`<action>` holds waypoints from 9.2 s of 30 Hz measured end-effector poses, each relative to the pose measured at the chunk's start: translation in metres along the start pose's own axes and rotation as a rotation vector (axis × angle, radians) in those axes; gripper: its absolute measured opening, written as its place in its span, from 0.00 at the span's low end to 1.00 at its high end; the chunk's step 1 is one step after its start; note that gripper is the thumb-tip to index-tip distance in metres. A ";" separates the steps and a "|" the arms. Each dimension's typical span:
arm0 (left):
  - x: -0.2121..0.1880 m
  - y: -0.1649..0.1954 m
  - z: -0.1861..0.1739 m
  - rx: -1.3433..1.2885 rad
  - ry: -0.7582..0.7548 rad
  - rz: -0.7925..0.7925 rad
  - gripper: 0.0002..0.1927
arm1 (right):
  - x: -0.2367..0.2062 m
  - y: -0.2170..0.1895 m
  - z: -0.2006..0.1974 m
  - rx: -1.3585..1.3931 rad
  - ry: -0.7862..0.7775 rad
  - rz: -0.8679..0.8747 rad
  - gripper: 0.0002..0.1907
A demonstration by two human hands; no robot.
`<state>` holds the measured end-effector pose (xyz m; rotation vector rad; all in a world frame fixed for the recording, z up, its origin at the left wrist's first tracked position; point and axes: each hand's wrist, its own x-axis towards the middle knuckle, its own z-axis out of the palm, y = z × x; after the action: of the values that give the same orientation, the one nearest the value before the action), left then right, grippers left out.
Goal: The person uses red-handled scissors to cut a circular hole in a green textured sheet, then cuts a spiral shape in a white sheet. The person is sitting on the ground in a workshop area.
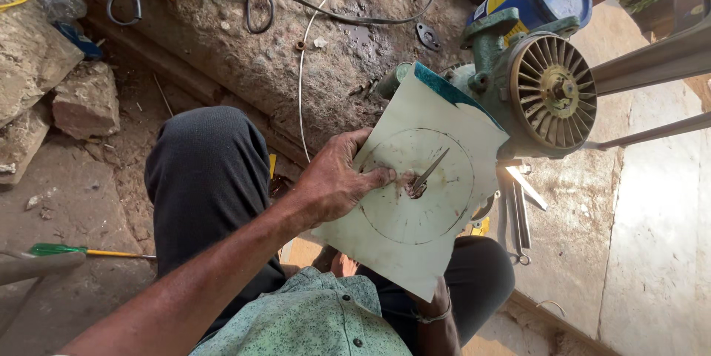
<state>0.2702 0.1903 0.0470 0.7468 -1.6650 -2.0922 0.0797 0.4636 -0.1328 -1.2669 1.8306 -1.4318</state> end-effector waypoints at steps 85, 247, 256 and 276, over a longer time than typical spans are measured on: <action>-0.036 -0.071 -0.020 -0.263 0.049 -0.233 0.14 | 0.024 -0.041 0.039 -0.451 -0.155 -0.248 0.15; -0.008 -0.047 -0.030 -0.051 0.099 0.081 0.13 | 0.026 -0.106 0.055 0.102 -0.100 0.453 0.29; -0.012 -0.049 -0.025 -0.218 0.106 -0.026 0.14 | 0.023 -0.095 0.052 0.189 -0.092 0.570 0.28; -0.006 -0.022 -0.039 -0.003 0.185 0.120 0.34 | 0.028 -0.108 0.060 0.182 -0.115 0.441 0.25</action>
<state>0.2993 0.1689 0.0208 0.7929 -1.5663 -1.8836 0.1554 0.4087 -0.0473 -0.7770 1.7213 -1.2194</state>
